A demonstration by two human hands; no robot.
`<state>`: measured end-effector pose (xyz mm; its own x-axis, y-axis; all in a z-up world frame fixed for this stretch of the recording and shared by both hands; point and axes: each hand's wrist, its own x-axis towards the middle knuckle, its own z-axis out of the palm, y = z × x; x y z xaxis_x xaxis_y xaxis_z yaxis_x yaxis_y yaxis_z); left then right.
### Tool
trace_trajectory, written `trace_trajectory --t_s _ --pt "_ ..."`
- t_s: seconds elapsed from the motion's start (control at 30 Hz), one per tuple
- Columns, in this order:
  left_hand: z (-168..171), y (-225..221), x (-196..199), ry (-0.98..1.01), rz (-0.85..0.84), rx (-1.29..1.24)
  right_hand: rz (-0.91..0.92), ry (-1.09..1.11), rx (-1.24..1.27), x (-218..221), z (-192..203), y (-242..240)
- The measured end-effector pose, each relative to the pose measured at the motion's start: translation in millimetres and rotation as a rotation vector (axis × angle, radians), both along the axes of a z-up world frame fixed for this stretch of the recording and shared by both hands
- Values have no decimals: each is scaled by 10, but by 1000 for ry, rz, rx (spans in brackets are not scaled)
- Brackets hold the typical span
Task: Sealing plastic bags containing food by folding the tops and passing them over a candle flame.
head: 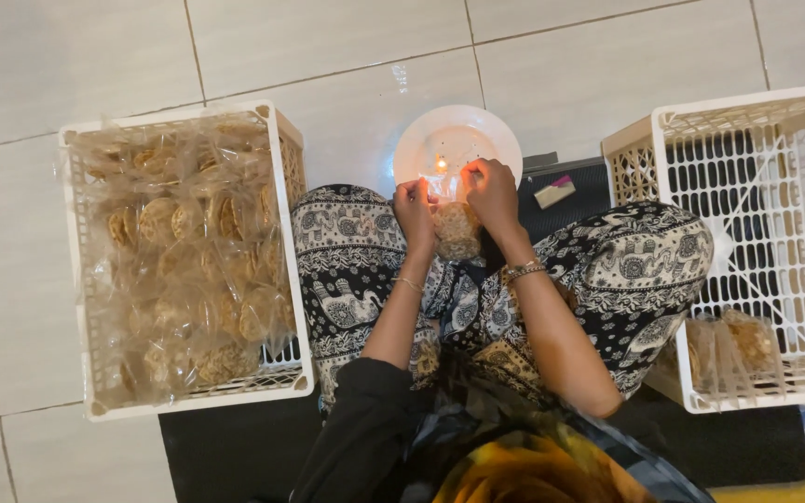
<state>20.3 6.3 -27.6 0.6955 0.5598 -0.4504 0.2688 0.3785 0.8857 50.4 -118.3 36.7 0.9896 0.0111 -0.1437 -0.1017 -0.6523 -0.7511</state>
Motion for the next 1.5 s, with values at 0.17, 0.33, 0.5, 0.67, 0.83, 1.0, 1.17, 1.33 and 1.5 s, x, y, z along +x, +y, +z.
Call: trace_trajectory --t_s 0.17,0.33,0.5,0.67,0.83,1.0,1.17,1.33,1.5 --pt "-74 -103 -89 6 -65 5 171 -55 -219 -26 -38 -95" --pt "-3 -151 -177 -57 -146 85 211 -56 -300 -104 -166 -170" --pt "83 -160 -238 -130 -181 109 197 -83 -308 -167 -10 -184" --pt "168 -169 -308 -190 -274 203 233 -164 -261 -284 201 -212" --pt "349 -187 -409 -305 -327 218 280 -262 -127 -300 199 -245" --pt "395 -168 -473 -357 -359 233 332 -319 -12 -387 411 -221" --pt "268 -200 -494 -403 -409 250 330 -372 -2 -394 320 -203" --pt "275 -197 -526 -425 -404 256 337 -406 74 -452 548 -175" --pt "219 -202 -508 -429 -407 285 334 -433 260 -510 681 -89"
